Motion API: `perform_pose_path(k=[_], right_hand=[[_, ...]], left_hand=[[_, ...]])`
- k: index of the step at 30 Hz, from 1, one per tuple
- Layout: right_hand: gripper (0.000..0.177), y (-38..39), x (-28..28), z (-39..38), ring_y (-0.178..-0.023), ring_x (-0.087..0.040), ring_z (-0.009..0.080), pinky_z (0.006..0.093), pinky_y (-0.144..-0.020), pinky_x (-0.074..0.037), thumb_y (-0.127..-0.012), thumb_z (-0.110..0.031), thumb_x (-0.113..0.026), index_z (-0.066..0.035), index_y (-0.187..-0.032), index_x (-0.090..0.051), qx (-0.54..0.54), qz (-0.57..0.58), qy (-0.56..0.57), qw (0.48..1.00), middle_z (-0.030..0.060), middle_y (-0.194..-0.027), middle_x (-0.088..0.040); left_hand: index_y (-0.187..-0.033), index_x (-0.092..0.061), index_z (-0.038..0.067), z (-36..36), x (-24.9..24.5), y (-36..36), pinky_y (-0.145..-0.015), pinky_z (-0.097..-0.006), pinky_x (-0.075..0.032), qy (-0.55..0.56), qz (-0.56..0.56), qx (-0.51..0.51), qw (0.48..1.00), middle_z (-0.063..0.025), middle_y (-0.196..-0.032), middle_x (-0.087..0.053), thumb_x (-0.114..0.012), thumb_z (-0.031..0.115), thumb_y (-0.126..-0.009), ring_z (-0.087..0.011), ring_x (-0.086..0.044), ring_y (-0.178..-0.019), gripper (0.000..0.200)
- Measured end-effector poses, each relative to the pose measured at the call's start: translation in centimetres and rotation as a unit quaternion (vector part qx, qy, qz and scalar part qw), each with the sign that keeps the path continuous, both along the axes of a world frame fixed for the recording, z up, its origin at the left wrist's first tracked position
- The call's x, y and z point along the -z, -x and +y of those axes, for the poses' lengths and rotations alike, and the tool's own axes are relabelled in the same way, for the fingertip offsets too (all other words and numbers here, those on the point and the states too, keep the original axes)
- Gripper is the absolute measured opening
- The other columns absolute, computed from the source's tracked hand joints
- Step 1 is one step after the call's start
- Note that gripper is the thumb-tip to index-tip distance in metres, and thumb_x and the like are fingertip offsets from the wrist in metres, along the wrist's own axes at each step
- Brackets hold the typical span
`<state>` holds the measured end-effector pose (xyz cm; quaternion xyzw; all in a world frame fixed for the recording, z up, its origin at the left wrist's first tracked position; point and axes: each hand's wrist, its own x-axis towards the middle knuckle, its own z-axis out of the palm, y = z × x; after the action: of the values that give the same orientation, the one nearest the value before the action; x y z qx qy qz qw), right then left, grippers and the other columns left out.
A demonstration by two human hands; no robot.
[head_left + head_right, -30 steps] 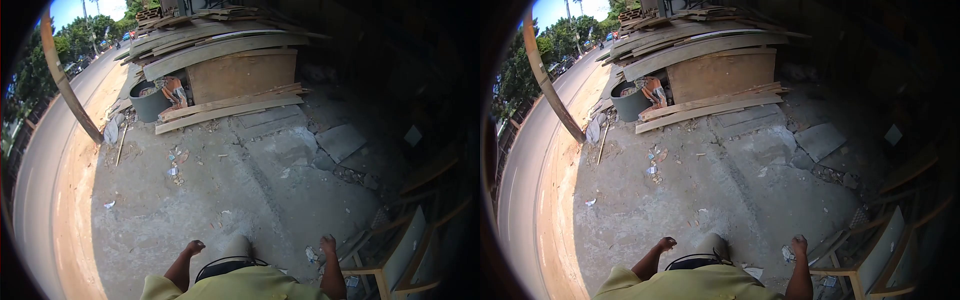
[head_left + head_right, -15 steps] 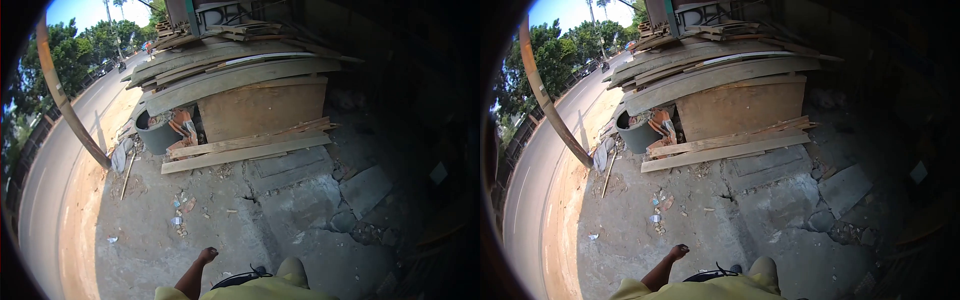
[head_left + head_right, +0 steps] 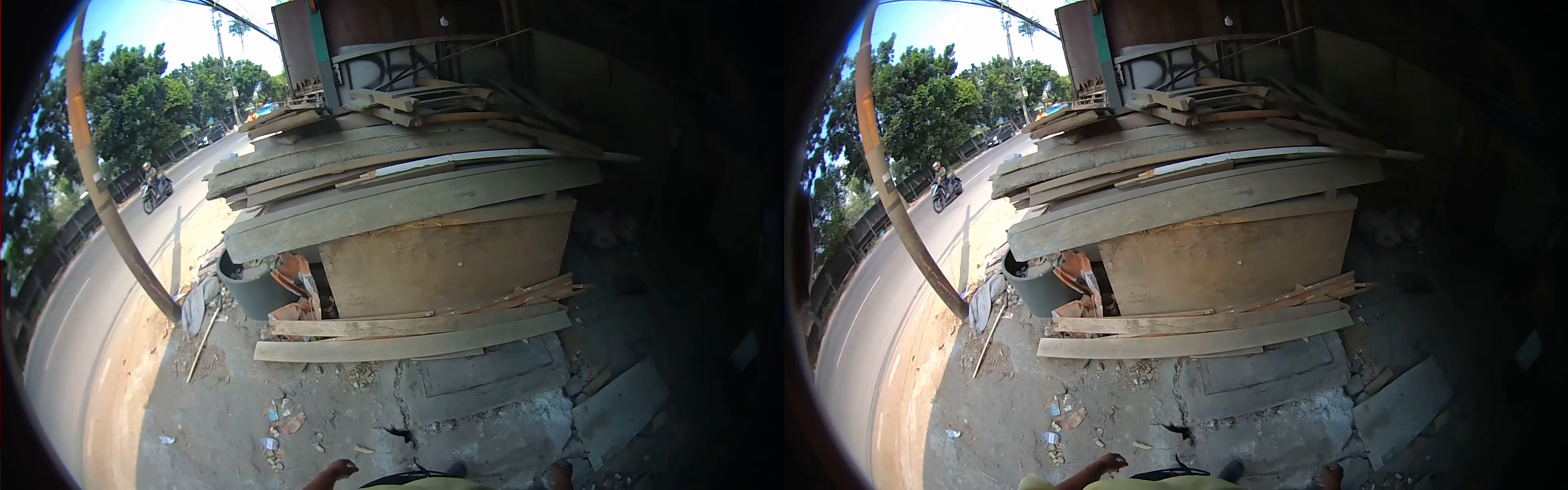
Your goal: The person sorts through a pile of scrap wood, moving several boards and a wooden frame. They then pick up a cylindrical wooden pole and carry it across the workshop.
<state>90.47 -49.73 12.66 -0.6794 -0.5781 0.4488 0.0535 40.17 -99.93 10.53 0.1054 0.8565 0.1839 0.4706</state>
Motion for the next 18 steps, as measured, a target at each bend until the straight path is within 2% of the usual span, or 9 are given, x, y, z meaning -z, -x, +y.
perform_pose_path(k=[1,2,3,4,9,13,15,17,18], right_hand=[[0.016,5.3,-1.5,4.6,-0.063,-0.063,0.0194,0.0337,-0.053,-0.049,-0.083,-0.014,-0.056,-0.005,-0.095,-0.063,-0.031,0.000,-0.058,0.998,0.0103,-0.083,-0.066],[0.021,8.7,3.5,11.5,-0.054,-0.062,0.0209,0.0326,-0.045,-0.046,-0.078,-0.010,-0.060,-0.004,-0.098,-0.061,-0.069,0.085,-0.087,0.990,0.0101,-0.077,-0.065],[0.021,15.6,-6.0,11.6,-0.056,-0.063,0.0194,0.0337,-0.048,-0.049,-0.075,-0.011,-0.060,-0.002,-0.094,-0.064,-0.036,0.167,-0.036,0.985,0.0114,-0.069,-0.065],[0.020,20.5,-8.4,14.2,-0.058,-0.063,0.0182,0.0328,-0.052,-0.050,-0.077,-0.012,-0.061,-0.001,-0.092,-0.063,-0.100,0.197,-0.064,0.973,0.0116,-0.073,-0.066],[0.026,40.6,-11.5,24.9,-0.066,-0.066,0.0202,0.0324,-0.062,-0.052,-0.079,-0.018,-0.065,0.002,-0.095,-0.063,-0.231,0.263,-0.115,0.930,0.0102,-0.076,-0.067],[0.030,49.5,-10.0,29.2,-0.068,-0.067,0.0203,0.0338,-0.063,-0.052,-0.079,-0.020,-0.066,0.002,-0.099,-0.064,-0.304,0.154,-0.100,0.935,0.0108,-0.079,-0.068],[0.036,49.1,-0.7,32.9,-0.067,-0.067,0.0201,0.0338,-0.063,-0.052,-0.079,-0.022,-0.067,0.004,-0.103,-0.061,-0.333,0.047,-0.117,0.934,0.0150,-0.082,-0.069],[0.033,47.7,0.5,33.4,-0.067,-0.066,0.0234,0.0350,-0.059,-0.054,-0.083,-0.018,-0.065,-0.001,-0.110,-0.057,-0.146,0.095,0.176,0.969,0.0121,-0.079,-0.067],[0.049,46.7,-3.6,32.4,-0.123,-0.047,0.0274,0.0522,-0.100,-0.037,-0.086,-0.031,-0.062,-0.009,-0.129,-0.052,-0.144,0.081,0.282,0.945,0.0131,-0.136,-0.045]], left_hand=[[-0.103,-0.070,0.015,1.3,-0.4,1.3,-0.076,-0.0371,-0.052,0.004,0.021,-0.003,1.000,-0.0124,-0.089,-0.070,-0.069,0.045,-0.077,-0.0254,-0.067,-0.082,0.040],[-0.102,-0.070,0.015,2.7,-0.6,2.4,-0.075,-0.0366,-0.052,-0.014,0.041,-0.047,0.998,-0.0114,-0.086,-0.070,-0.069,0.045,-0.077,-0.0250,-0.067,-0.080,0.039],[-0.101,-0.070,0.014,3.5,0.0,3.3,-0.073,-0.0361,-0.053,-0.029,0.059,-0.091,0.994,-0.0104,-0.082,-0.070,-0.069,0.044,-0.077,-0.0247,-0.067,-0.078,0.039],[-0.100,-0.070,0.012,4.2,0.3,4.3,-0.071,-0.0344,-0.053,-0.058,0.050,-0.122,0.989,-0.0081,-0.078,-0.070,-0.069,0.043,-0.078,-0.0237,-0.068,-0.074,0.039],[-0.098,-0.070,0.011,9.9,4.1,9.9,-0.059,-0.0336,-0.053,-0.024,0.003,-0.166,0.986,-0.0064,-0.073,-0.069,-0.068,0.040,-0.079,-0.0188,-0.066,-0.062,0.035],[-0.106,-0.068,0.013,15.7,11.3,22.5,-0.066,-0.0376,-0.055,0.035,-0.088,-0.049,0.994,-0.0058,-0.092,-0.070,-0.066,0.037,-0.082,-0.0202,-0.069,-0.078,0.034],[-0.108,-0.067,0.013,21.8,8.8,29.5,-0.067,-0.0384,-0.055,0.026,-0.063,-0.093,0.993,-0.0079,-0.093,-0.070,-0.067,0.038,-0.081,-0.0212,-0.069,-0.079,0.037],[-0.113,-0.064,0.010,30.2,1.4,37.3,-0.065,-0.0371,-0.055,-0.020,-0.006,-0.155,0.988,-0.0101,-0.090,-0.070,-0.070,0.038,-0.081,-0.0212,-0.069,-0.075,0.042],[-0.113,-0.063,0.007,34.0,-0.2,42.4,-0.065,-0.0362,-0.055,-0.088,0.080,-0.113,0.986,-0.0110,-0.089,-0.070,-0.071,0.036,-0.081,-0.0200,-0.068,-0.072,0.044]])
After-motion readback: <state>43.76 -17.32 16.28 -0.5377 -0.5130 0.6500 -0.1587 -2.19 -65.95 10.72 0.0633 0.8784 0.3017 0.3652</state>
